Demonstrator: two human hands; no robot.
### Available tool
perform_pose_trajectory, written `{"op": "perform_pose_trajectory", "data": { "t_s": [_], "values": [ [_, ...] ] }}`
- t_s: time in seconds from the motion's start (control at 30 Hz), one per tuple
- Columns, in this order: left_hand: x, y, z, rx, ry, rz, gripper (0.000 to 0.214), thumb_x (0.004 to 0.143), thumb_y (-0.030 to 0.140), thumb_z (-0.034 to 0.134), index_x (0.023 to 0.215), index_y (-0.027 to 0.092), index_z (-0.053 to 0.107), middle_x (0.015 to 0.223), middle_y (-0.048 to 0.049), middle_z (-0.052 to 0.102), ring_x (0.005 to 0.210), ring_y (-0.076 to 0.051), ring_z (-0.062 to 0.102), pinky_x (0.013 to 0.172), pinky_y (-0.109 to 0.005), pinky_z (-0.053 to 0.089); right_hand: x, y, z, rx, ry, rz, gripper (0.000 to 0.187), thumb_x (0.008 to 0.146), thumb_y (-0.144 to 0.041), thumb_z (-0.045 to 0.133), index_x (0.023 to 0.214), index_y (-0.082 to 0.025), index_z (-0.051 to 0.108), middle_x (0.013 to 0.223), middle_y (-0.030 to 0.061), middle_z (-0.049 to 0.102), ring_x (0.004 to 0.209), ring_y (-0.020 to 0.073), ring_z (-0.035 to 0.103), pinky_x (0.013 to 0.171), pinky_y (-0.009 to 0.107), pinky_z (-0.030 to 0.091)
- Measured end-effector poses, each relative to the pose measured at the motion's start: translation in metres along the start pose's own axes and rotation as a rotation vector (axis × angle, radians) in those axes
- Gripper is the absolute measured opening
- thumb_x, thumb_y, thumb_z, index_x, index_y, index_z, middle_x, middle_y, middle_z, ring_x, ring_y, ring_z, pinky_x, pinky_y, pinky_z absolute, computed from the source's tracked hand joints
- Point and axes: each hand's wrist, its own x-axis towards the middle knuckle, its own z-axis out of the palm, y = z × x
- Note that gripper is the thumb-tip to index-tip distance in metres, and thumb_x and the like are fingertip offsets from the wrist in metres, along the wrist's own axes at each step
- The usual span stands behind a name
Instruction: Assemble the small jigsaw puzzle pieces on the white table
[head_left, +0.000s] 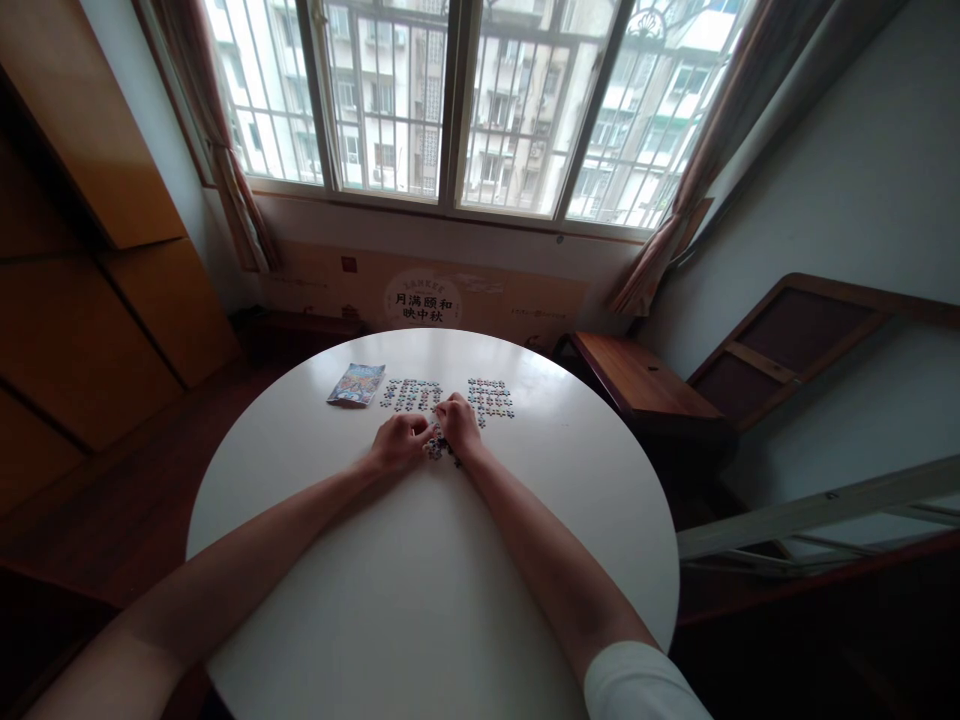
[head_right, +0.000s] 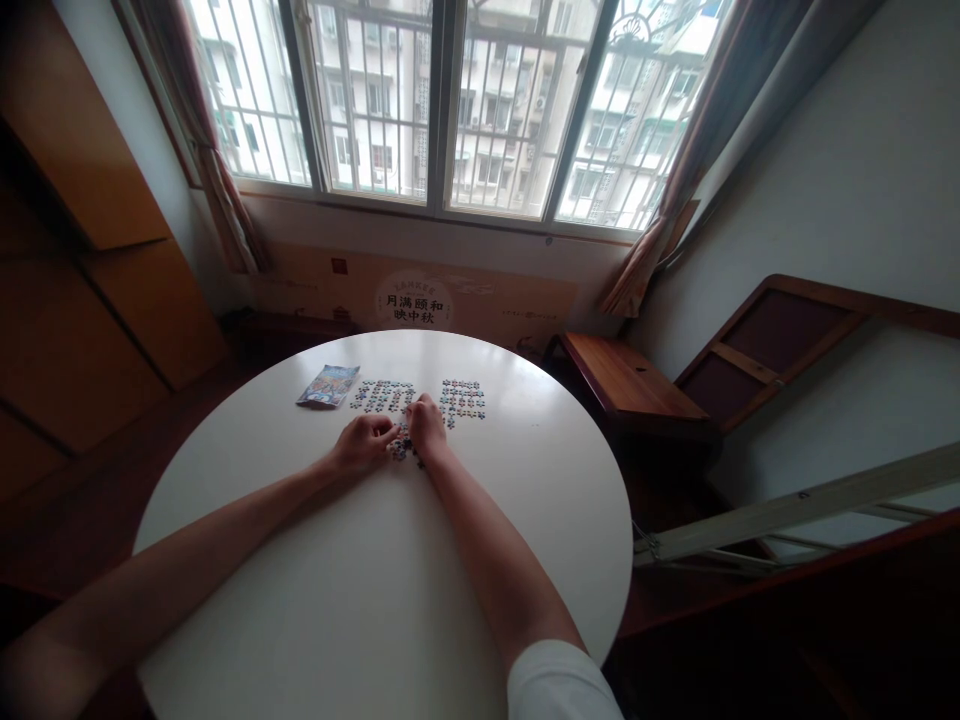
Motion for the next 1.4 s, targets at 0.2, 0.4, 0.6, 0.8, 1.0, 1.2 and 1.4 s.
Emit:
{"op": "perform_pose_trajectory", "data": {
  "t_s": [0.2,0.4,0.6,0.8,1.0,1.2,1.4],
  "values": [
    [0.000,0.001,-0.001,-0.005,-0.004,-0.009,0.034,0.078,0.042,0.048,0.058,0.016,0.057,0.056,0.0007,0.059,0.058,-0.012,0.051,0.053,-0.021,0.030,0.002,0.000,0.000,0.021,-0.002,0.008,0.025,0.086,-0.014,0.048,0.070,-0.012,0.068,0.083,0.0060,0.055,0.068,0.0109,0.049,0.064,0.021,0.035],
    [0.000,0.000,0.000,-0.011,0.008,0.002,0.034,0.079,0.042,0.047,0.059,0.016,0.059,0.055,0.0008,0.059,0.057,-0.012,0.051,0.053,-0.022,0.031,0.002,0.000,-0.001,0.113,0.055,0.043,0.022,0.085,-0.016,0.050,0.077,-0.014,0.071,0.082,0.0061,0.057,0.070,0.0123,0.053,0.068,0.022,0.039],
    [0.000,0.000,0.000,-0.021,0.003,0.010,0.034,0.079,0.042,0.048,0.063,0.017,0.064,0.058,0.0000,0.061,0.056,-0.012,0.052,0.053,-0.022,0.032,0.009,0.001,-0.023,0.284,0.162,0.095,0.017,0.082,-0.019,0.057,0.086,-0.013,0.073,0.082,0.0082,0.066,0.072,0.0149,0.059,0.072,0.025,0.044],
    [0.000,-0.002,0.001,-0.006,-0.014,0.052,0.027,0.078,0.041,0.052,0.082,0.020,0.069,0.066,0.0003,0.064,0.059,-0.012,0.055,0.055,-0.022,0.034,-0.005,-0.002,-0.049,0.315,-0.307,0.109,0.012,0.071,-0.018,0.067,0.081,-0.016,0.074,0.074,0.0052,0.070,0.067,0.0158,0.063,0.061,0.023,0.045],
    [-0.001,-0.001,0.001,0.021,-0.012,0.055,0.026,0.078,0.039,0.054,0.085,0.021,0.070,0.066,0.0000,0.065,0.058,-0.012,0.056,0.055,-0.022,0.034,-0.029,0.007,-0.046,0.282,-0.251,0.050,0.021,0.069,-0.024,0.071,0.087,-0.014,0.074,0.075,0.0061,0.067,0.063,0.0132,0.060,0.058,0.021,0.043],
    [-0.004,0.003,0.000,0.097,-0.039,0.098,0.023,0.078,0.039,0.054,0.081,0.022,0.070,0.065,0.0004,0.066,0.059,-0.013,0.057,0.056,-0.022,0.034,-0.035,0.015,-0.043,0.341,-0.259,-0.036,0.016,0.066,-0.020,0.072,0.082,-0.017,0.074,0.076,0.0016,0.059,0.062,0.0091,0.054,0.060,0.019,0.043],
    [-0.004,0.005,-0.001,0.138,-0.062,0.114,0.022,0.077,0.037,0.054,0.082,0.023,0.070,0.066,0.0006,0.067,0.060,-0.013,0.058,0.056,-0.022,0.033,-0.039,0.017,-0.040,0.361,-0.220,-0.032,0.015,0.069,-0.017,0.068,0.083,-0.017,0.074,0.075,0.0007,0.056,0.062,0.0085,0.053,0.062,0.019,0.042]
  ]
}}
